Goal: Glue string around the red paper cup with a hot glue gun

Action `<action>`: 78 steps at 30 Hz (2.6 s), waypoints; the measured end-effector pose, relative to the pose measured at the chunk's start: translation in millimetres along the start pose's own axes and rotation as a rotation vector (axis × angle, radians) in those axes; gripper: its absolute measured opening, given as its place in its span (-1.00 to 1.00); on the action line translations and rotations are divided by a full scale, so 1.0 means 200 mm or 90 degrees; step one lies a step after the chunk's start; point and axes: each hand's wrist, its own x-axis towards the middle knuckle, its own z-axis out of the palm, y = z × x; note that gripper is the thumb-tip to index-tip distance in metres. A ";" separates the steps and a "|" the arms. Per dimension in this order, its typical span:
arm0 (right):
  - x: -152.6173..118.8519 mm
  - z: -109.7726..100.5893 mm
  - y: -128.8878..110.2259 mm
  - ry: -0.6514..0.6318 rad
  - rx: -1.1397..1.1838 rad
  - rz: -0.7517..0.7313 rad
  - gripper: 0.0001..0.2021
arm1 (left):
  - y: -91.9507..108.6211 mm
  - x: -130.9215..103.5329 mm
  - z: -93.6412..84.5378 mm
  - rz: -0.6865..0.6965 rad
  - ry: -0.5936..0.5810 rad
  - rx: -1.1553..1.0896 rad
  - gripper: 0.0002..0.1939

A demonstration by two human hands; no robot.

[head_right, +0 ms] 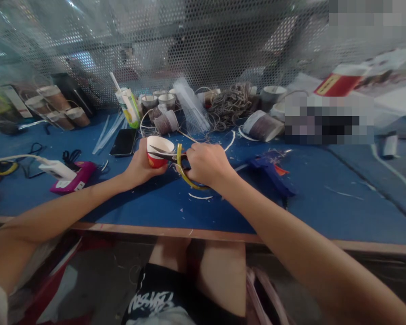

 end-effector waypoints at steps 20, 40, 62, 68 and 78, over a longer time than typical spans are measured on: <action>0.00 0.02 -0.01 -0.005 0.013 -0.008 -0.69 | -0.01 -0.01 0.02 0.002 0.016 0.030 -0.32; 0.00 0.04 0.00 -0.004 0.009 -0.040 -0.71 | -0.04 -0.02 0.05 0.032 0.062 0.037 -0.30; 0.01 0.01 -0.01 -0.056 0.011 -0.023 -0.73 | -0.03 -0.03 0.05 0.032 0.058 0.067 -0.31; 0.01 0.02 -0.01 -0.039 0.015 -0.017 -0.72 | -0.02 -0.03 0.05 0.020 0.061 0.064 -0.28; 0.00 0.01 -0.03 -0.033 0.017 -0.008 -0.73 | -0.02 -0.03 0.05 0.049 0.061 0.086 -0.30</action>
